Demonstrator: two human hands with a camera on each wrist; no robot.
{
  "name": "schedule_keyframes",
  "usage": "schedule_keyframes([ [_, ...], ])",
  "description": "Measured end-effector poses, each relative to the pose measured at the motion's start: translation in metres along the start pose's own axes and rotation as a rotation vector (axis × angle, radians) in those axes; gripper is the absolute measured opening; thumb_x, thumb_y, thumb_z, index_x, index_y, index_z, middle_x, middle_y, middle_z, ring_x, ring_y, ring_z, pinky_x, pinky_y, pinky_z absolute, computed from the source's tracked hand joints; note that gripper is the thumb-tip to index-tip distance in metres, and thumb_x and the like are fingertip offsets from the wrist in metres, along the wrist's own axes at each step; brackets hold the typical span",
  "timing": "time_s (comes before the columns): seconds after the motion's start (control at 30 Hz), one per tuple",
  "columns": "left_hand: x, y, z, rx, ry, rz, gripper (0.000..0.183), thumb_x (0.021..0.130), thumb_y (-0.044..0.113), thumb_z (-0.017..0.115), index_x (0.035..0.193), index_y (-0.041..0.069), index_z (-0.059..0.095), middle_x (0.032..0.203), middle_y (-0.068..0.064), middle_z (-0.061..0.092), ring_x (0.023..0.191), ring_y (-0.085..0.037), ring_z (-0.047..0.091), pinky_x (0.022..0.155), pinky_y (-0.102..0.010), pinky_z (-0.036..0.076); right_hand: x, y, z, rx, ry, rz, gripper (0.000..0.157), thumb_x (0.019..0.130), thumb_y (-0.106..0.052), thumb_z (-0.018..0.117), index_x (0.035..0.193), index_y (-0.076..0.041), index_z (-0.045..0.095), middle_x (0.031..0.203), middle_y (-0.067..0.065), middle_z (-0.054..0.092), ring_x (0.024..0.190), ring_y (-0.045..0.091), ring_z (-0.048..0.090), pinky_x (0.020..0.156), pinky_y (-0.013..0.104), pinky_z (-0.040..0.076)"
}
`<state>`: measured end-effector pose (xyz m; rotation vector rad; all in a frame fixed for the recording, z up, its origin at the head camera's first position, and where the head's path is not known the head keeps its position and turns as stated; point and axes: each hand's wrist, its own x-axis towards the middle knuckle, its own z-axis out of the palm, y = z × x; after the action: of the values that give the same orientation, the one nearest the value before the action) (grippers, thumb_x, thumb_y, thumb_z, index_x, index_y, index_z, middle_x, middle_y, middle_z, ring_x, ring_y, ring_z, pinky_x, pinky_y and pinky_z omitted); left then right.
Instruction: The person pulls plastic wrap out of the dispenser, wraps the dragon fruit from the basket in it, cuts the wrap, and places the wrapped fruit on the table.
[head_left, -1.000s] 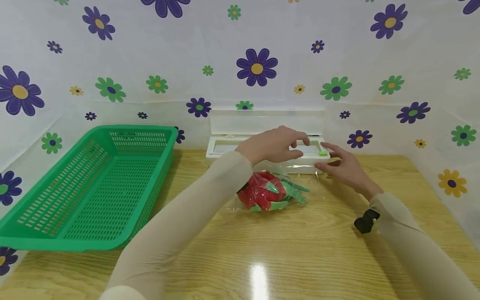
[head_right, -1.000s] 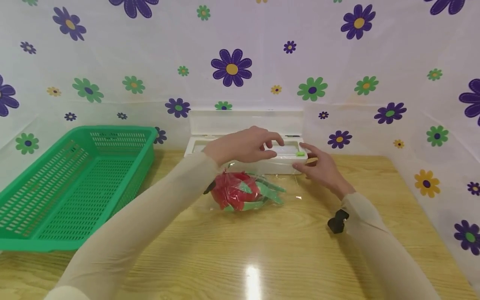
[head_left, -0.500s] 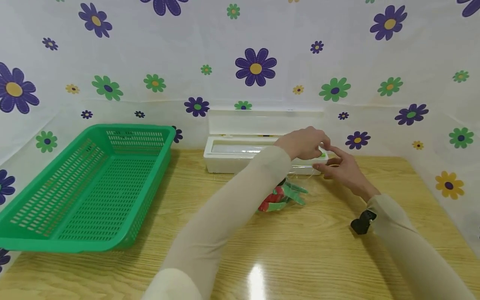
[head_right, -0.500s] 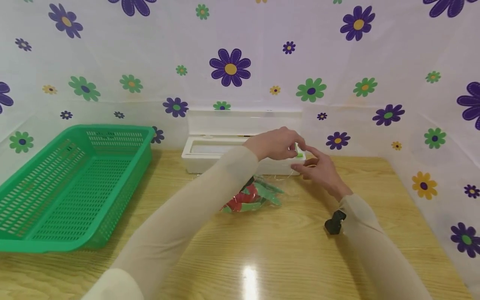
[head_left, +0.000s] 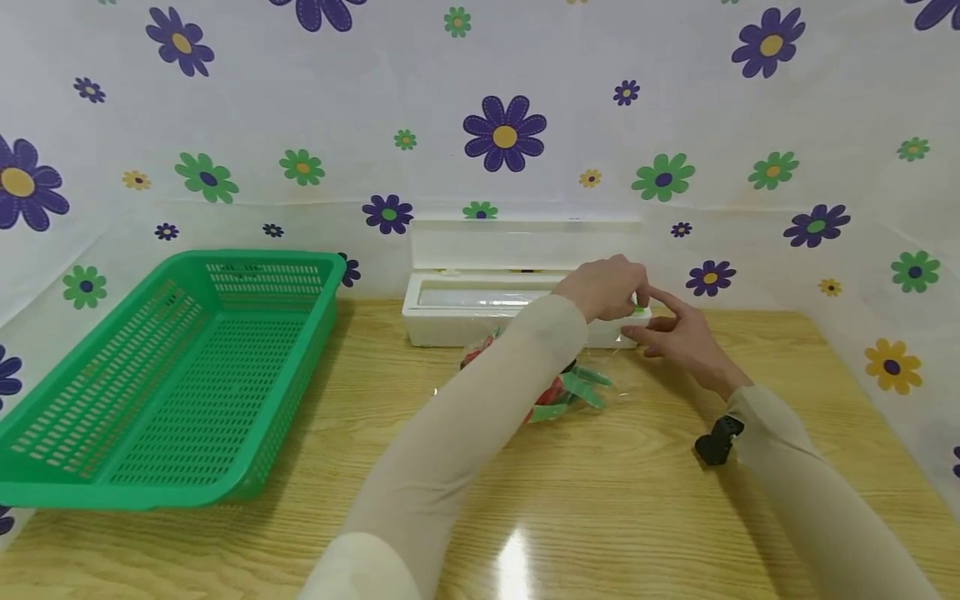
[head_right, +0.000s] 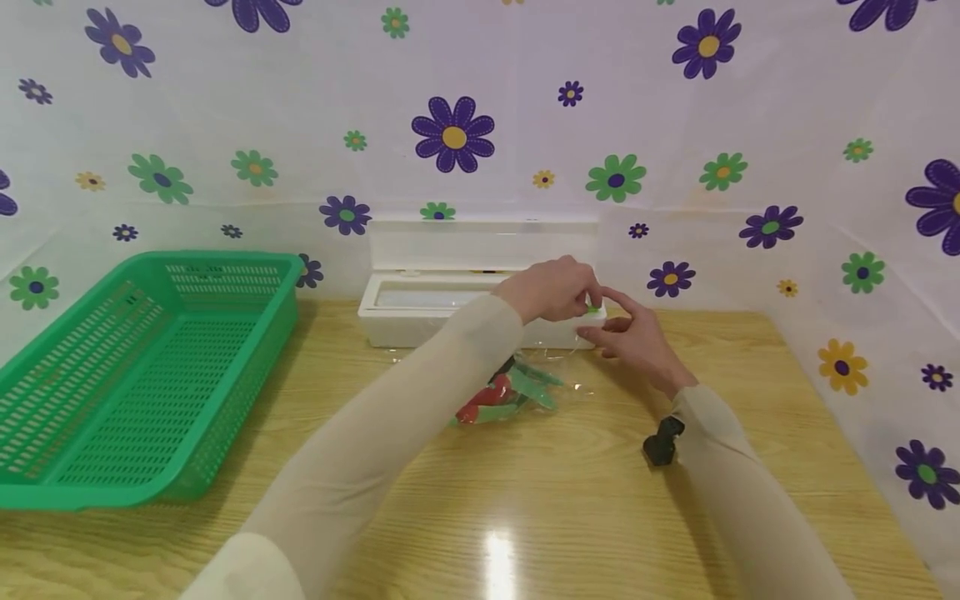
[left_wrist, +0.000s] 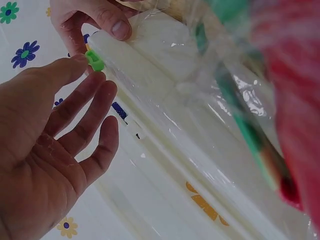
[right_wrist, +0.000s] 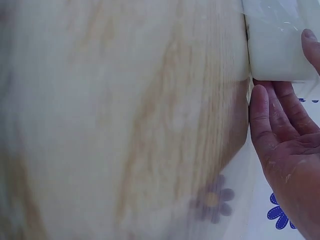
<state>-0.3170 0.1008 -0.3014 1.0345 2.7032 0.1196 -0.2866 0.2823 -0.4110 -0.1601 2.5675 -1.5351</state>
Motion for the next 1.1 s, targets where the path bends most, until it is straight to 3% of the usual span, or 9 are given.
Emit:
schedule_keyframes([
  [0.27, -0.001, 0.004, 0.003, 0.078, 0.057, -0.009, 0.024, 0.102, 0.016, 0.063, 0.125, 0.021, 0.069, 0.130, 0.002, 0.066, 0.111, -0.012, 0.063, 0.097, -0.027, 0.055, 0.002, -0.002, 0.002, -0.010, -0.004, 0.015, 0.086, 0.097, -0.034, 0.072, 0.165, -0.030, 0.019, 0.122, 0.021, 0.068, 0.091, 0.015, 0.071, 0.080, 0.028, 0.062],
  [0.73, 0.001, 0.006, 0.003, 0.164, 0.072, -0.021, 0.018, 0.100, 0.020, 0.068, 0.118, 0.019, 0.070, 0.120, 0.003, 0.070, 0.104, -0.011, 0.066, 0.092, -0.025, 0.056, 0.002, -0.007, 0.004, 0.016, 0.010, -0.005, 0.085, 0.096, -0.031, 0.073, 0.164, -0.027, 0.022, 0.107, 0.014, 0.072, 0.081, 0.013, 0.071, 0.075, 0.027, 0.062],
  [1.1, -0.016, -0.004, -0.004, 0.168, 0.060, -0.051, 0.013, 0.100, 0.013, 0.066, 0.112, 0.017, 0.070, 0.117, 0.002, 0.069, 0.097, -0.012, 0.062, 0.086, -0.026, 0.057, 0.000, -0.004, 0.003, 0.002, 0.035, -0.002, 0.077, 0.095, -0.033, 0.074, 0.160, -0.030, 0.032, 0.106, 0.011, 0.073, 0.083, 0.012, 0.070, 0.075, 0.027, 0.062],
])
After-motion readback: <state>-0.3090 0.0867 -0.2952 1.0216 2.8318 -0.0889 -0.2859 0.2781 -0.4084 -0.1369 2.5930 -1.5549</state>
